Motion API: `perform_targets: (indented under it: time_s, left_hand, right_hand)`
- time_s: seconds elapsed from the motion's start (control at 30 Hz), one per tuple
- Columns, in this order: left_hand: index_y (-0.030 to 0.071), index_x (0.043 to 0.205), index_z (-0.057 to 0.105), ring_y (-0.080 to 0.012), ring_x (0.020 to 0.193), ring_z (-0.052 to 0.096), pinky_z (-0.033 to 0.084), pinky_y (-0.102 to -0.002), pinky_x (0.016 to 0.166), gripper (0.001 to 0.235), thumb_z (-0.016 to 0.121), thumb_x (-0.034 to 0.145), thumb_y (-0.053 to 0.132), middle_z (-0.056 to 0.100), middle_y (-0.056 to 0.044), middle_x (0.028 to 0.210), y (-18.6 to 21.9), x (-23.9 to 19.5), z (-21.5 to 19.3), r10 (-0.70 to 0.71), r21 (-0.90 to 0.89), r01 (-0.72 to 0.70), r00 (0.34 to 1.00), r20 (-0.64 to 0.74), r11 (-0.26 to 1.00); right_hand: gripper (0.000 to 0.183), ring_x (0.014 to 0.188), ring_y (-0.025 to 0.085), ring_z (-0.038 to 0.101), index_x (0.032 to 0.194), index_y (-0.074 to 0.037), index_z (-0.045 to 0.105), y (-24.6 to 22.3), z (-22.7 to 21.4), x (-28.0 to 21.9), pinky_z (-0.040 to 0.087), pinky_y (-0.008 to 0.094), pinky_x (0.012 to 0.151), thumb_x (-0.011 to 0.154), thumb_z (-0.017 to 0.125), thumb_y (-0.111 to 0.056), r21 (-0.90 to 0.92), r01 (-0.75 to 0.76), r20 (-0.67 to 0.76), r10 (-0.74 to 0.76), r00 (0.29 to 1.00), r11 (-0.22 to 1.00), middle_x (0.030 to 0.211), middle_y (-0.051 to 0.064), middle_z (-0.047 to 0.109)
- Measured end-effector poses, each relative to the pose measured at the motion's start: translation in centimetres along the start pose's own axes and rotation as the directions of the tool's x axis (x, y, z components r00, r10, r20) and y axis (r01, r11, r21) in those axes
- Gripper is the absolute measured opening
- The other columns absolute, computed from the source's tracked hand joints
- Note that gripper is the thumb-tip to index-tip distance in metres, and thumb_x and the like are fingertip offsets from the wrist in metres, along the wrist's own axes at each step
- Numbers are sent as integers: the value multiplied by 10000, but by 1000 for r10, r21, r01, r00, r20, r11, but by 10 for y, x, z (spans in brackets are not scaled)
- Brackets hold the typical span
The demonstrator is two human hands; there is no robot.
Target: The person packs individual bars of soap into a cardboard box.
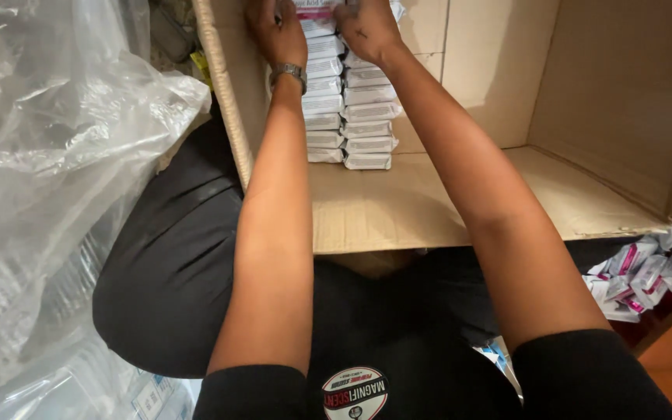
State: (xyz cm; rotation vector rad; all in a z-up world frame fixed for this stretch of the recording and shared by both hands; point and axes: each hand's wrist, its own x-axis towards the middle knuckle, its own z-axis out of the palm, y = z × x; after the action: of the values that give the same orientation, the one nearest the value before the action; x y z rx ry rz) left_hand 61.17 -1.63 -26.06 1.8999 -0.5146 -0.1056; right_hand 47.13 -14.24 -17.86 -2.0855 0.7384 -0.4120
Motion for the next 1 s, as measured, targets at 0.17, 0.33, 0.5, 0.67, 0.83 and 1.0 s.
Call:
perform_targets:
  time_s: [0.17, 0.33, 0.5, 0.67, 0.83, 1.0]
  left_hand:
    - [31, 1186, 657, -213, 975, 609, 544, -368, 810, 291, 672, 896, 57, 584, -134, 1173, -24, -3, 8, -50, -58, 48, 998, -41, 997]
    - [9, 1353, 590, -276, 1063, 717, 560, -370, 972, 351, 550, 1008, 55, 719, -145, 1172, -32, -5, 8, -263, -406, 289, 957, 121, 867]
    - [19, 1391, 574, -258, 1181, 706, 520, -384, 1034, 341, 497, 1093, 166, 712, -147, 1294, -25, -9, 9, -335, -514, 356, 932, 138, 780]
    - [42, 1417, 544, -209, 1184, 656, 515, -374, 984, 363, 539, 1096, 209, 681, -113, 1301, -35, -13, 15, -430, -623, 440, 885, 180, 646]
    - [-74, 1212, 651, -171, 864, 468, 433, -337, 732, 164, 666, 1105, 49, 576, -72, 959, -113, -18, 37, -444, -690, 448, 873, 201, 569]
    - [17, 1178, 657, -115, 856, 570, 502, -290, 699, 217, 641, 962, 23, 664, -16, 1001, -80, 0, 30, -468, -636, 463, 866, 176, 617]
  right_hand:
    - [250, 926, 269, 706, 1128, 11, 664, -11, 2, 9, 549, 404, 829, 1056, 604, -220, 109, -365, 271, 326, 906, 925, 988, 160, 739]
    - [226, 1010, 216, 703, 1209, 22, 668, -28, -4, 3, 548, 352, 873, 1036, 664, -124, 413, -137, 173, 70, 982, 900, 1101, 107, 753]
    - [330, 1005, 252, 659, 1306, 0, 579, -16, 11, -10, 562, 344, 855, 1013, 668, -125, 395, -305, 163, 260, 952, 867, 1175, 164, 668]
    - [438, 1192, 352, 617, 1436, -23, 497, -43, -4, -25, 549, 408, 967, 1036, 675, -49, 178, 20, 26, -25, 999, 984, 1342, 187, 611]
    - [528, 1075, 446, 581, 1473, -56, 483, -54, -11, -27, 489, 522, 935, 963, 611, -5, -11, 88, 54, -87, 995, 996, 1309, 216, 597]
    - [498, 1097, 410, 601, 1434, -164, 557, -48, -13, -20, 468, 528, 1000, 955, 610, -40, -234, -15, 127, 45, 991, 972, 1216, 151, 668]
